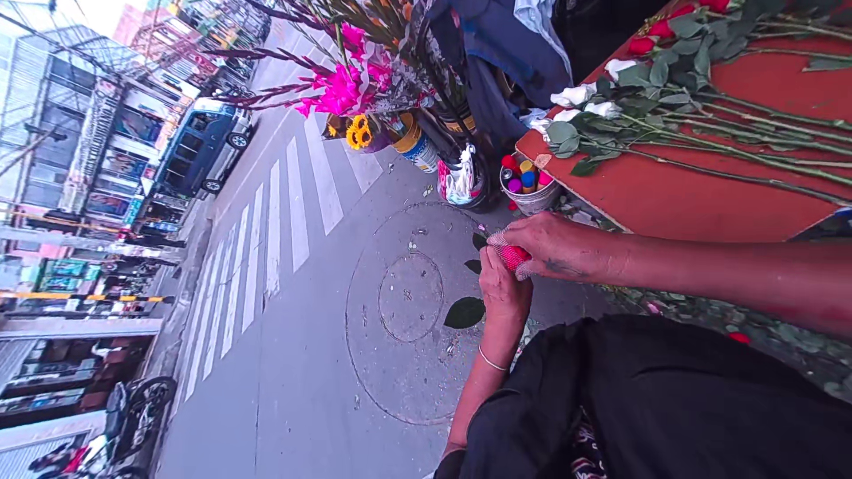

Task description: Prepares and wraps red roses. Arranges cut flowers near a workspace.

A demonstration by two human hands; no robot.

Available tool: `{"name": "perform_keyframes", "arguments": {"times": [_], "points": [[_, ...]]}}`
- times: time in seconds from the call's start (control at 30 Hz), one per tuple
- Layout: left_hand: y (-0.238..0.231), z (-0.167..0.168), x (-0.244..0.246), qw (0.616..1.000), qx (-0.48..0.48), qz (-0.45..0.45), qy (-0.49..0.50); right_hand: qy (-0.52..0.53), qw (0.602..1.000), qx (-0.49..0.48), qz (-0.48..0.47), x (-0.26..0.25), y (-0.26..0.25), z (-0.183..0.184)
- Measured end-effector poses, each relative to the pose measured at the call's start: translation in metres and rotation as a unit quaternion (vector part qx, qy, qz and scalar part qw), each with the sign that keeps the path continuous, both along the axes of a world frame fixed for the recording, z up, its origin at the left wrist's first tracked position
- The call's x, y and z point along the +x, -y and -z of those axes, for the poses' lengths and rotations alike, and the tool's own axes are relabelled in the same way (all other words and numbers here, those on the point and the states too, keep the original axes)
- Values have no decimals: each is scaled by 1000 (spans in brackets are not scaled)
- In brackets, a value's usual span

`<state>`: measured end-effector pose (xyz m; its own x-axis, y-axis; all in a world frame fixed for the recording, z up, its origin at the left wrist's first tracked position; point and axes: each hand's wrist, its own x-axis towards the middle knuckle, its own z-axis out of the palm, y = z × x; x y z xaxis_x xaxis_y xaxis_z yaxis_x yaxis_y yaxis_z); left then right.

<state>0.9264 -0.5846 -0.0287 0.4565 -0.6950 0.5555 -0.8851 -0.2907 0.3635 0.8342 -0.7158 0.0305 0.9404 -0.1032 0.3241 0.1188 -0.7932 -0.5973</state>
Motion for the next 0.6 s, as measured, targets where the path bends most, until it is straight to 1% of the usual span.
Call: {"name": "perform_keyframes", "arguments": {"times": [0.1, 0.13, 0.17, 0.2, 0.27, 0.33, 0.4, 0.43, 0.53, 0.6], "points": [[-4, 1, 4, 999, 14, 24, -47, -54, 999, 2, 7, 3, -1, -1], [-8, 1, 7, 995, 20, 35, -86, -65, 998, 1, 5, 5, 0, 1], [-12, 1, 10, 988, 29, 44, -147, -69, 998, -2, -2, 6, 2, 5], [-17, 2, 15, 972, 39, 57, -223, -63, 998, -6, -14, 7, 5, 10], [-25, 5, 24, 925, 22, 94, -367, -42, 998, -14, -51, 8, 13, 19], [-32, 7, 28, 885, -5, 122, -449, -29, 995, -25, -91, 7, 17, 21], [-37, 9, 29, 866, -21, 142, -479, -10, 993, -37, -115, 4, 19, 23], [-38, 9, 29, 866, -22, 145, -479, -2, 991, -41, -125, 2, 20, 24], [-38, 12, 24, 889, -21, 124, -439, 41, 988, -49, -138, 0, 14, 30], [-36, 15, 21, 907, -25, 110, -407, 42, 990, -46, -128, -3, 8, 32]]}}
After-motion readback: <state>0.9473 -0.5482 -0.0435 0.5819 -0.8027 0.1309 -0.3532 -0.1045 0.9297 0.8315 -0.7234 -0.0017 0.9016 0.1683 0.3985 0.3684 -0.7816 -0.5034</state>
